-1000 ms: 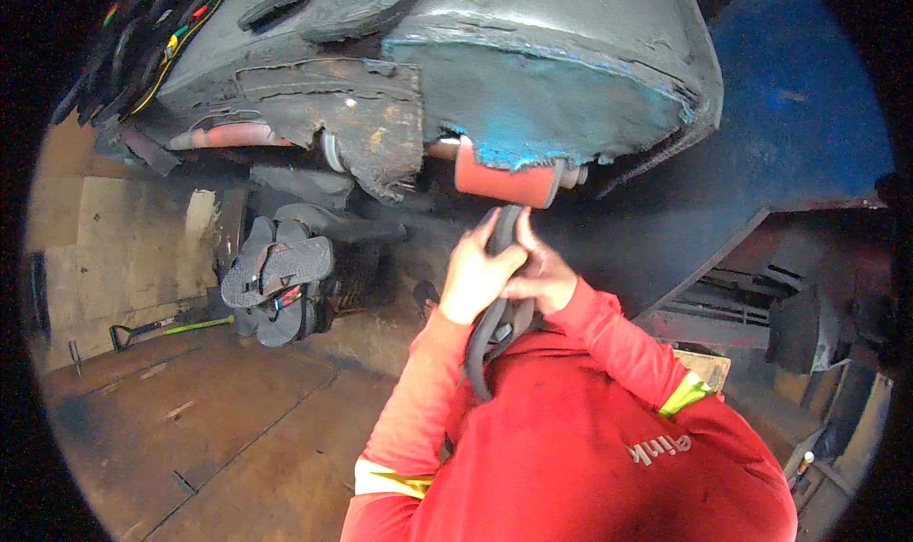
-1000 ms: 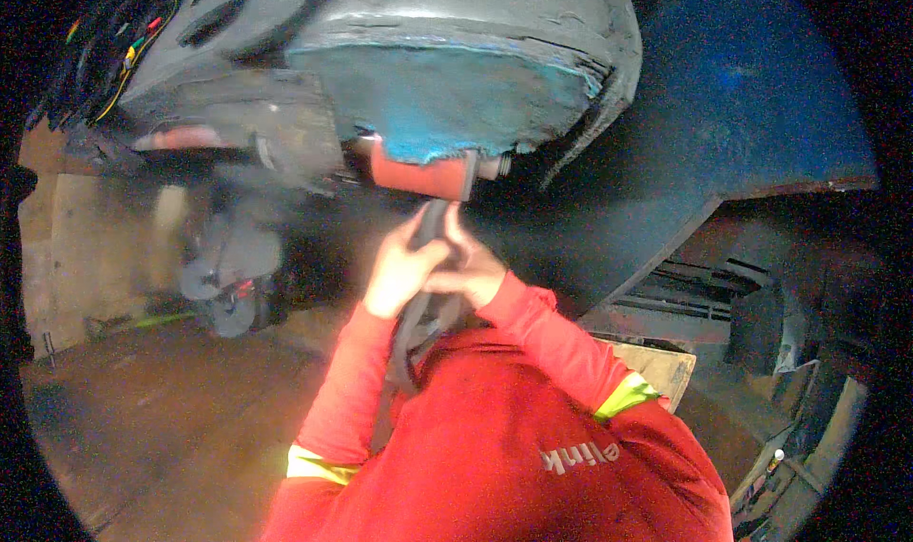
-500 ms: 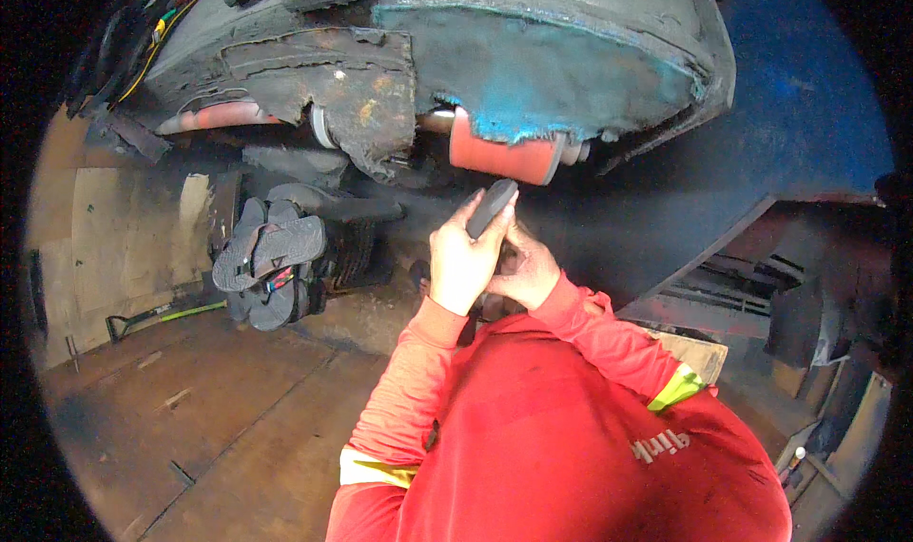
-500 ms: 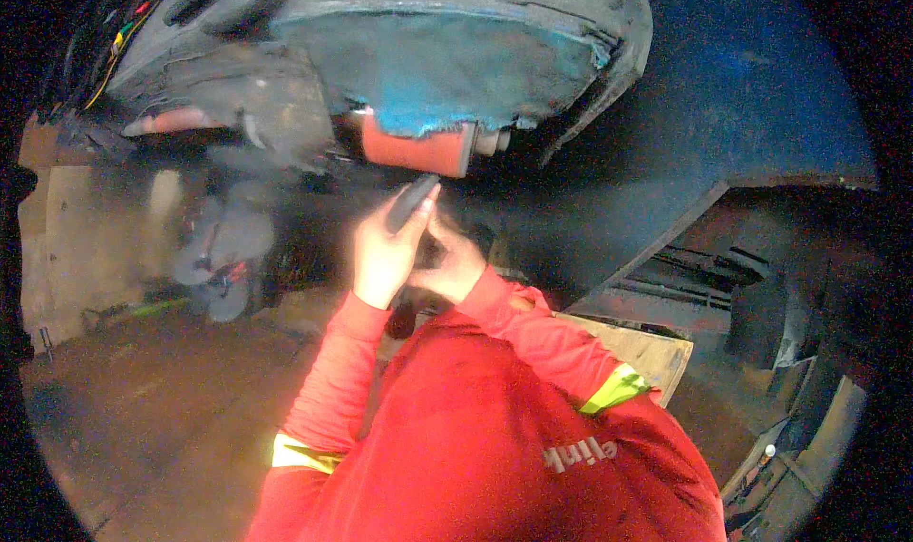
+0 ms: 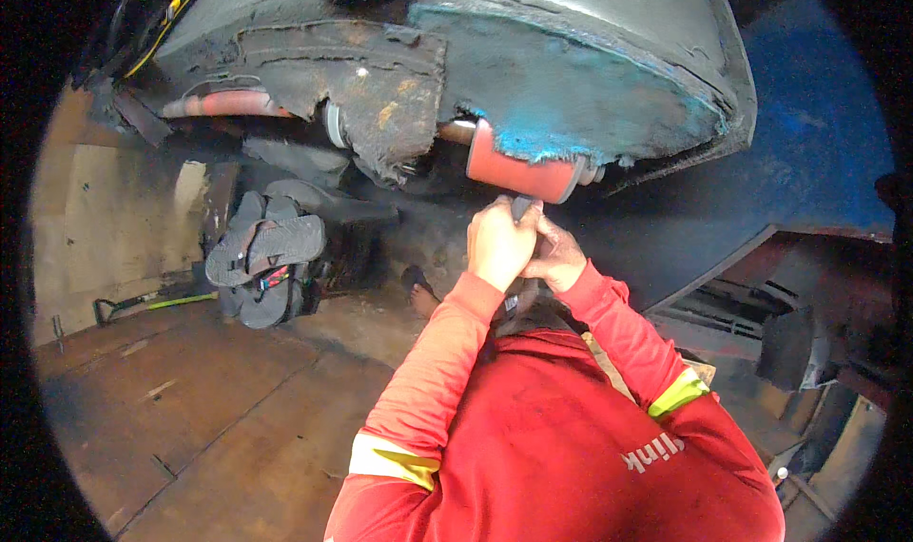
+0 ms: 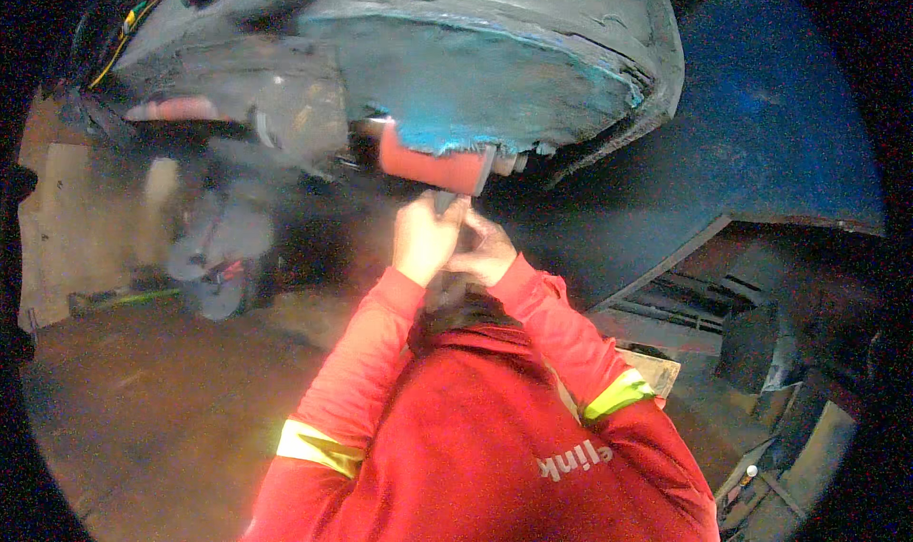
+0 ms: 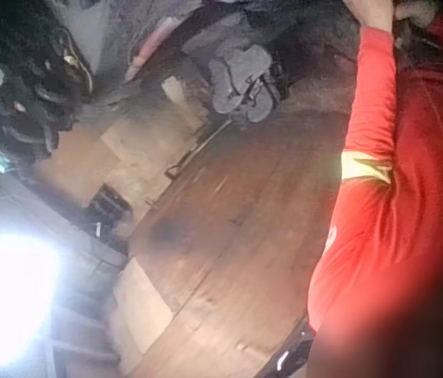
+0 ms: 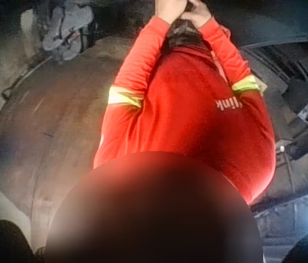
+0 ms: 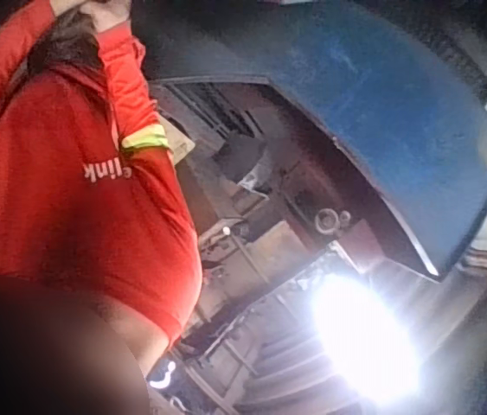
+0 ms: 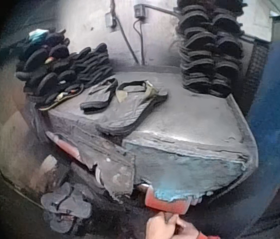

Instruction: The person repeatedly presses the soles of flip-flops against a rotating sanding drum to smooth the surface. They handle the sandals one at a time, rotating them to sand different areas, then place them on a nearby stack.

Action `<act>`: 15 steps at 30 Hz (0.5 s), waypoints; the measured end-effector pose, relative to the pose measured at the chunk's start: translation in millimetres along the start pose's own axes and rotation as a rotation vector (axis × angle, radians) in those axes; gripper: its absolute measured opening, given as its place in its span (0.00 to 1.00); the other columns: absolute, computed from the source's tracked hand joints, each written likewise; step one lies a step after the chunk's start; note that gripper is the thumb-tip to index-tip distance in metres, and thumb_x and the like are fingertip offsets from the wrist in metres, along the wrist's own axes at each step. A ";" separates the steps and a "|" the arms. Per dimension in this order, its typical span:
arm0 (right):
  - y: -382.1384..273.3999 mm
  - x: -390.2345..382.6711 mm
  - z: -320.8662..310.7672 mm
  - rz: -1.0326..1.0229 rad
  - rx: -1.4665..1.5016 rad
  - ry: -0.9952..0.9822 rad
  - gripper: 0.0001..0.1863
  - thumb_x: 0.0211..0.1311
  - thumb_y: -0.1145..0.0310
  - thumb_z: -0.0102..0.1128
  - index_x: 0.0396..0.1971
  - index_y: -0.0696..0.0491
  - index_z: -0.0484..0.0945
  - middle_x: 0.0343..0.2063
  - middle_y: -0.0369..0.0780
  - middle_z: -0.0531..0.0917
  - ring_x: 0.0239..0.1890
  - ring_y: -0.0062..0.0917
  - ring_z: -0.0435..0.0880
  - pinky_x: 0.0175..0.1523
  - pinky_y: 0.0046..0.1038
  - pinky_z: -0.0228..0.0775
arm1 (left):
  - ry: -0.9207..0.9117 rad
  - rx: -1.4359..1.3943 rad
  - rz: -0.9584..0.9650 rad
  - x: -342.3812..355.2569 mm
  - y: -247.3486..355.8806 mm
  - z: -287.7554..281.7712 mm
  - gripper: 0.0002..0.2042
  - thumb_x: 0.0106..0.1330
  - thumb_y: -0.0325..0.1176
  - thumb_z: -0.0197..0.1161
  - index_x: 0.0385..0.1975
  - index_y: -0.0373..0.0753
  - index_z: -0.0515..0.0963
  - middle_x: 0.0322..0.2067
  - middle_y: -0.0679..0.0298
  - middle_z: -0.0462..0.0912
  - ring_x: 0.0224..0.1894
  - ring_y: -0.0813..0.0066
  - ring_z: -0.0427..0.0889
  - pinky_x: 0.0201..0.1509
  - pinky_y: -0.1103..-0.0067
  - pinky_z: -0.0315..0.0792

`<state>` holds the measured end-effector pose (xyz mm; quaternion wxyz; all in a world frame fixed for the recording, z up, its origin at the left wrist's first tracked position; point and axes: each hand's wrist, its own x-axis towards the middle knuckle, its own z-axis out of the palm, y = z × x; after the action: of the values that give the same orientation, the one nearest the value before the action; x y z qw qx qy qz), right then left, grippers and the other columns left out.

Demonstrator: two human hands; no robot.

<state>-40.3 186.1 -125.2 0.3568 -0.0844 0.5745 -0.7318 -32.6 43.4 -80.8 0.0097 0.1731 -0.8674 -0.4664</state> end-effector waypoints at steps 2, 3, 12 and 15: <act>-4.3 -4.6 -0.1 -0.032 0.006 -0.029 0.45 0.43 0.77 0.75 0.66 0.57 0.67 0.62 0.38 0.75 0.63 0.26 0.73 0.68 0.32 0.66 | 0.049 -0.132 0.038 -8.3 -10.0 5.1 0.23 0.66 0.47 0.64 0.38 0.26 0.81 0.34 0.37 0.83 0.40 0.39 0.84 0.43 0.59 0.77; -6.2 -7.6 2.6 -0.033 0.005 -0.036 0.45 0.42 0.77 0.75 0.67 0.58 0.66 0.62 0.38 0.74 0.64 0.26 0.72 0.68 0.32 0.65 | 0.076 -0.199 0.049 -12.5 -14.1 6.6 0.24 0.67 0.47 0.64 0.40 0.25 0.81 0.35 0.38 0.83 0.40 0.40 0.84 0.43 0.59 0.78; -12.4 -28.4 28.9 -0.415 -0.806 0.190 0.38 0.45 0.76 0.70 0.62 0.57 0.72 0.68 0.52 0.64 0.71 0.46 0.62 0.74 0.40 0.54 | -0.015 -0.634 0.126 -35.6 -24.6 -8.3 0.22 0.66 0.39 0.70 0.55 0.32 0.79 0.42 0.50 0.87 0.45 0.68 0.88 0.47 0.75 0.79; -9.7 -29.2 39.8 -0.501 -1.062 0.269 0.32 0.48 0.70 0.70 0.59 0.52 0.76 0.68 0.59 0.61 0.71 0.57 0.59 0.75 0.48 0.52 | -0.114 -0.586 0.074 -39.8 -21.6 -29.5 0.20 0.63 0.37 0.72 0.52 0.33 0.81 0.43 0.53 0.88 0.46 0.73 0.87 0.50 0.76 0.78</act>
<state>-1.8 174.0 -95.1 0.0066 -0.2907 0.8642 -0.4107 16.3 21.1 -75.9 0.0277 0.1049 -0.7006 -0.7052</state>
